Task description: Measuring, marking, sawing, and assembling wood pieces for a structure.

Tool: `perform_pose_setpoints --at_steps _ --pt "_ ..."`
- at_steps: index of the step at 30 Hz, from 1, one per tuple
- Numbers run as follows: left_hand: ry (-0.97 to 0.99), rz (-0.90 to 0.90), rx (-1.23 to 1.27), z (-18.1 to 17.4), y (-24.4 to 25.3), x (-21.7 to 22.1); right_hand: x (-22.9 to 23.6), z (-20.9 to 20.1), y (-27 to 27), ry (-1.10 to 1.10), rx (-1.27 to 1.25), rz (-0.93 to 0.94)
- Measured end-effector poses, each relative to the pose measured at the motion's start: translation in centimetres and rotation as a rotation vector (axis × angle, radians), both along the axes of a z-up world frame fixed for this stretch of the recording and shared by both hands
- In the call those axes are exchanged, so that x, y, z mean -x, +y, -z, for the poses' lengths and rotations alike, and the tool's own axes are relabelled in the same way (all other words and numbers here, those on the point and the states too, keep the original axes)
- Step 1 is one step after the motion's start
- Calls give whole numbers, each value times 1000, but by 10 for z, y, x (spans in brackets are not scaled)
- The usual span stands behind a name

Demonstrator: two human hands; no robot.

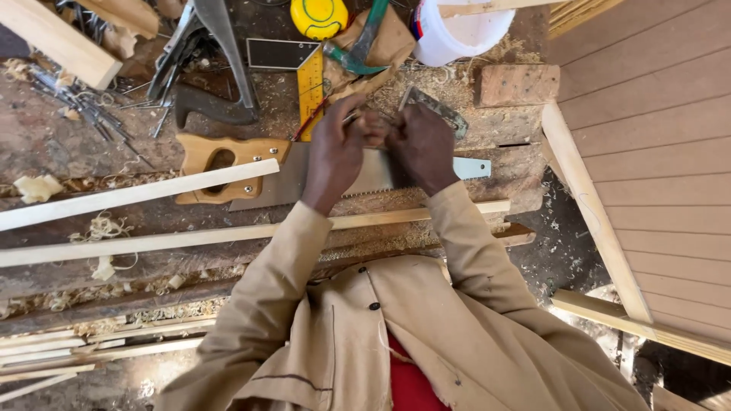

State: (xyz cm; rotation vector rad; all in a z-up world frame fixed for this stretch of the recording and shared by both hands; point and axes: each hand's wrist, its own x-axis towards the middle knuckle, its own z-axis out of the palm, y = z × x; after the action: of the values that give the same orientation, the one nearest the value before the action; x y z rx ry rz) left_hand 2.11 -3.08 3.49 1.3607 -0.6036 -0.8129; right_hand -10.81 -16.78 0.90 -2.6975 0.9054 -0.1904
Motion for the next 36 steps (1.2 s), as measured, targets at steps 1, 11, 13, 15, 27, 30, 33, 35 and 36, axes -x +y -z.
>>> perform_pose_setpoints --at_steps 1,11,13,15,27,30,33,35,36 --pt "-156 16 -22 -6 -5 -3 3 0 -1 -46 -80 74" --pt "261 -78 46 9 3 37 23 -41 24 -299 -428 18" --pt "408 -113 70 18 7 37 7 -74 36 -378 -557 36" --pt "557 -153 96 29 12 33 -2 -67 33 -454 -688 52" --pt "500 -292 129 26 30 22 -17 17 9 -231 -119 114" --pt "521 -364 202 33 28 18 -9 12 7 -195 -231 144" --pt "559 -275 240 28 32 19 0 -11 27 -340 -373 91" --pt "597 -174 172 17 25 19 -8 -48 46 -379 -505 -30" --pt "603 -164 176 33 23 22 -10 -39 40 -377 -497 -22"
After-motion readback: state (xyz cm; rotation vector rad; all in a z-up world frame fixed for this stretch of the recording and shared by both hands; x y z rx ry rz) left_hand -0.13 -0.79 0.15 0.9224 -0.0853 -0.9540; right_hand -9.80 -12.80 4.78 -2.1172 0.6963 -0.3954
